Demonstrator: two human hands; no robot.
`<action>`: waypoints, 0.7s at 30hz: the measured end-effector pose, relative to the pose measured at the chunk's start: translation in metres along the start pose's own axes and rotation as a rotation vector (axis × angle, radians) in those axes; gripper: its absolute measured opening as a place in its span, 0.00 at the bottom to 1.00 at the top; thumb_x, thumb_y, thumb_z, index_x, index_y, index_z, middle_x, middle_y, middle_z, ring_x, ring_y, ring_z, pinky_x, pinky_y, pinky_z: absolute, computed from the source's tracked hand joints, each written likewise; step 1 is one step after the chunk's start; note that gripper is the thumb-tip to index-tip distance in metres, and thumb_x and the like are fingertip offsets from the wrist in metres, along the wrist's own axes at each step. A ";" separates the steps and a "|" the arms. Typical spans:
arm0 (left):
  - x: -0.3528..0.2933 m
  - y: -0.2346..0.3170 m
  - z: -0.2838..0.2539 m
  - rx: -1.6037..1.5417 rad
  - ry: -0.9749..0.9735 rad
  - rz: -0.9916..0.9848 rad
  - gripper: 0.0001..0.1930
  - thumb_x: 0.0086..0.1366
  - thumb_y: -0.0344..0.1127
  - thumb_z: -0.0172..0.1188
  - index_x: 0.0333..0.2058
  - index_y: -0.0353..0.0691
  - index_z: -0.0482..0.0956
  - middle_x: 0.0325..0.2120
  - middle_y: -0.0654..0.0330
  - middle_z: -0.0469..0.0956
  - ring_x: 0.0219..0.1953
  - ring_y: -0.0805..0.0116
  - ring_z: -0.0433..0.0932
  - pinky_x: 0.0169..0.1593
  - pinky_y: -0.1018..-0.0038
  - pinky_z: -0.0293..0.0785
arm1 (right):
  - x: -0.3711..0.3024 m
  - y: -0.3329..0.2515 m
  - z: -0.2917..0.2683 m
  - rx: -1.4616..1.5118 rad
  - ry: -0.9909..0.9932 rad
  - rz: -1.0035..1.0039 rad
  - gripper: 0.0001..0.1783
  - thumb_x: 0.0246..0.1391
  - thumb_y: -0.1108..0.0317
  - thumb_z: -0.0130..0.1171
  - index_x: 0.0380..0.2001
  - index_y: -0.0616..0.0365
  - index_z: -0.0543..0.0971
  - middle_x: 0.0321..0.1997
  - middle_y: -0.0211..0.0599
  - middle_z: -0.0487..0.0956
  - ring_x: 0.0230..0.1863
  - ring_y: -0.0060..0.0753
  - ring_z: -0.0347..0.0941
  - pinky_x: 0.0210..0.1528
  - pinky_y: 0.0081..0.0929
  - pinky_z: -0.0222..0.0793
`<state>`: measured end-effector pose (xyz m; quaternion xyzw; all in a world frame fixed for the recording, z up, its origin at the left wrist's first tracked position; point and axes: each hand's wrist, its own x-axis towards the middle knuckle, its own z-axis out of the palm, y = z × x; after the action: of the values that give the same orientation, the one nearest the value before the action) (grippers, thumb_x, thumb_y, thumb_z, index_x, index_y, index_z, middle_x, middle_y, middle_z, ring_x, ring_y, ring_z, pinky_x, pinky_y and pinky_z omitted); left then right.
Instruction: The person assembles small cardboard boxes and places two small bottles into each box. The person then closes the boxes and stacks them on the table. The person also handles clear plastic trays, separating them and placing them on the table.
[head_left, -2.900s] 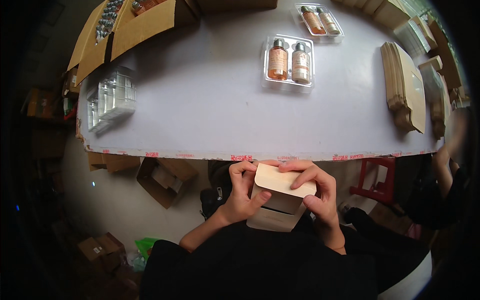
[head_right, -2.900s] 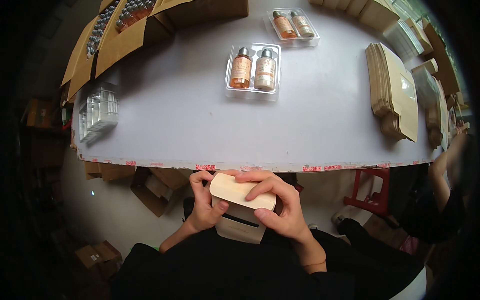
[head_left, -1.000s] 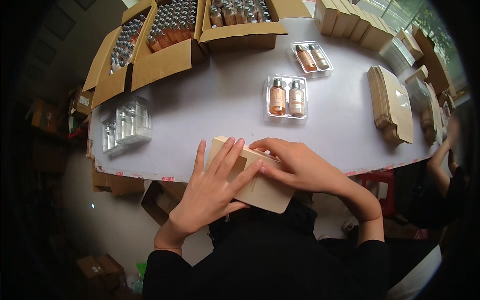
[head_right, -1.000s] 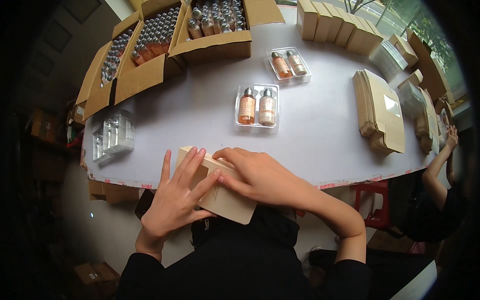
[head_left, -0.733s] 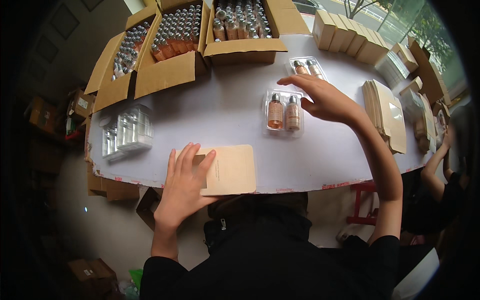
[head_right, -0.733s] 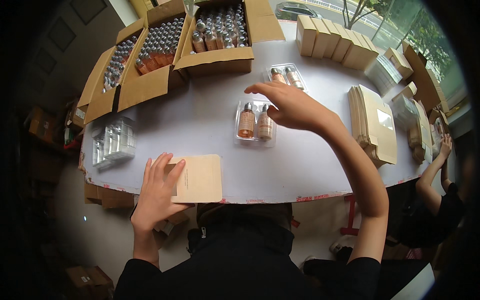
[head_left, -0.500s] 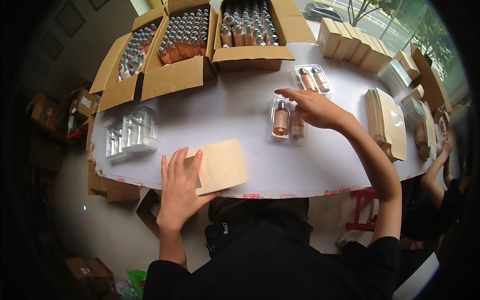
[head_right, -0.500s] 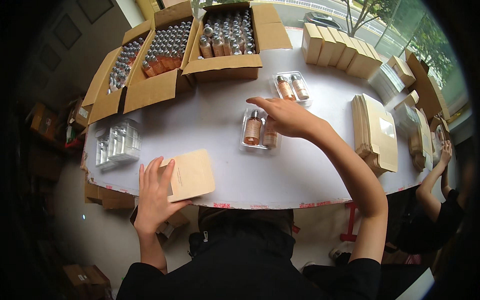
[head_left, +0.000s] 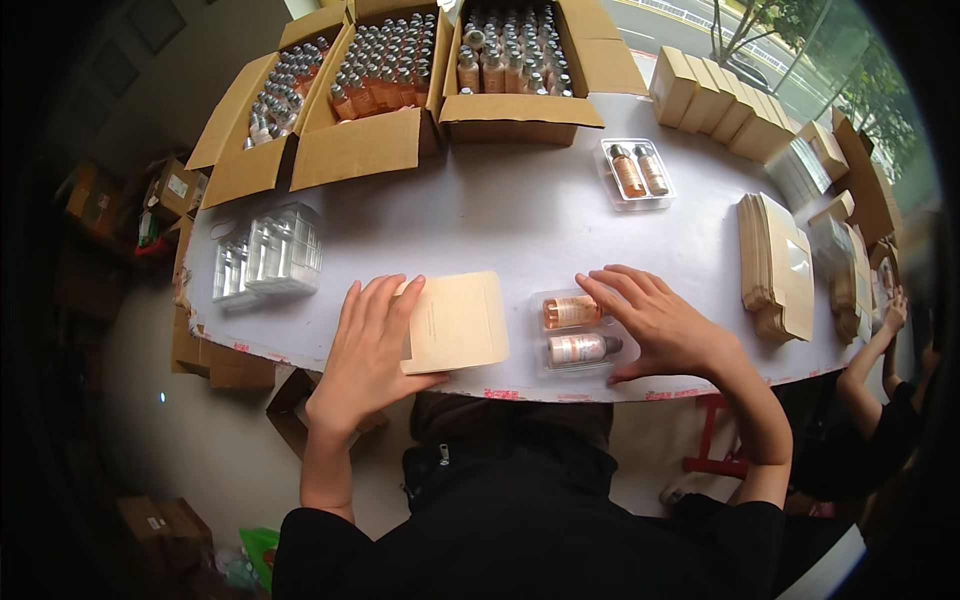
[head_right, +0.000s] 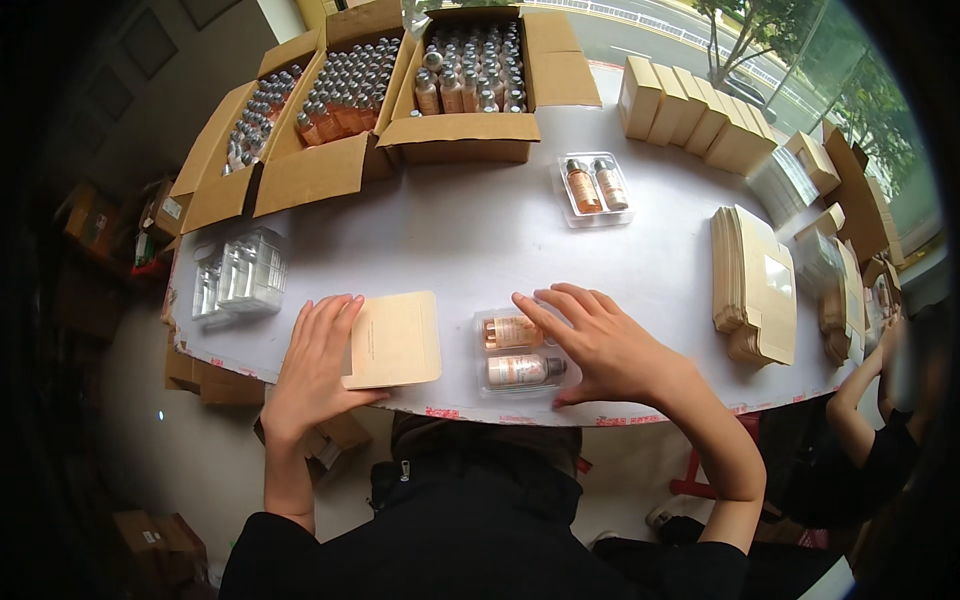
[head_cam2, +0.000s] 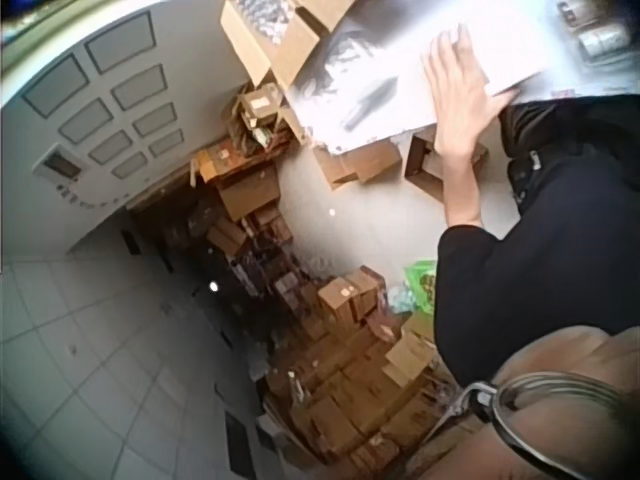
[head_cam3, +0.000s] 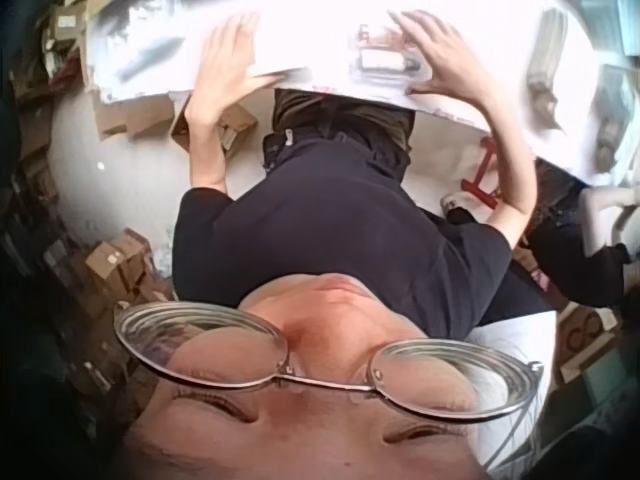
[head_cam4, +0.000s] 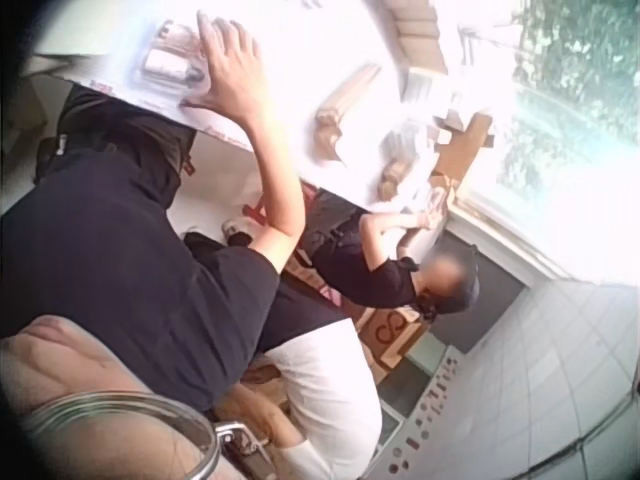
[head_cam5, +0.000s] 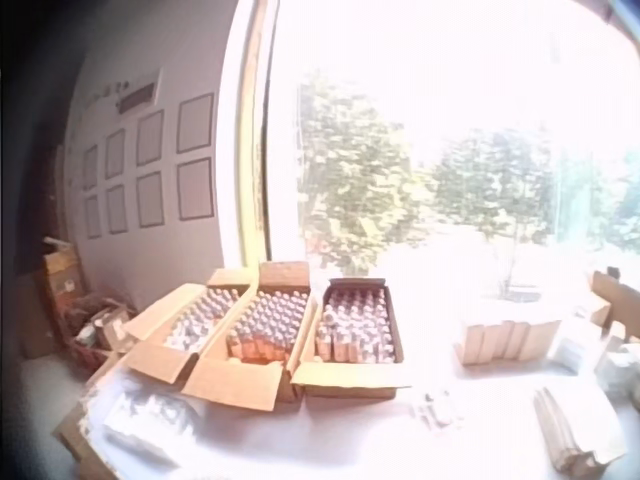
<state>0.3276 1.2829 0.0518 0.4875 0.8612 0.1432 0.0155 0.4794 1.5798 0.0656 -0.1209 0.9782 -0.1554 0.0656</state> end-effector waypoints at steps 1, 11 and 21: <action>0.001 -0.002 0.003 -0.039 0.023 0.018 0.53 0.34 0.45 0.74 0.59 0.39 0.53 0.55 0.49 0.57 0.58 0.50 0.56 0.62 0.55 0.50 | 0.001 -0.001 0.004 0.063 0.007 0.006 0.57 0.31 0.58 0.70 0.64 0.50 0.49 0.55 0.46 0.62 0.56 0.48 0.59 0.59 0.41 0.57; -0.007 -0.010 0.021 -0.686 0.066 -0.025 0.62 0.26 0.40 0.77 0.61 0.41 0.48 0.57 0.51 0.55 0.60 0.52 0.55 0.62 0.59 0.52 | 0.006 -0.049 0.031 0.450 0.435 0.156 0.53 0.29 0.64 0.67 0.62 0.56 0.53 0.53 0.48 0.64 0.51 0.47 0.62 0.55 0.38 0.61; 0.016 0.020 0.020 -0.238 0.019 0.216 0.51 0.37 0.50 0.71 0.59 0.43 0.54 0.56 0.51 0.56 0.59 0.51 0.56 0.62 0.50 0.46 | 0.005 -0.064 0.044 0.475 0.531 0.099 0.53 0.28 0.69 0.67 0.61 0.58 0.53 0.49 0.46 0.65 0.49 0.45 0.62 0.52 0.37 0.60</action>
<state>0.3387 1.3107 0.0400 0.5704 0.7809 0.2498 0.0495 0.4956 1.5064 0.0443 -0.0103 0.9024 -0.4012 -0.1570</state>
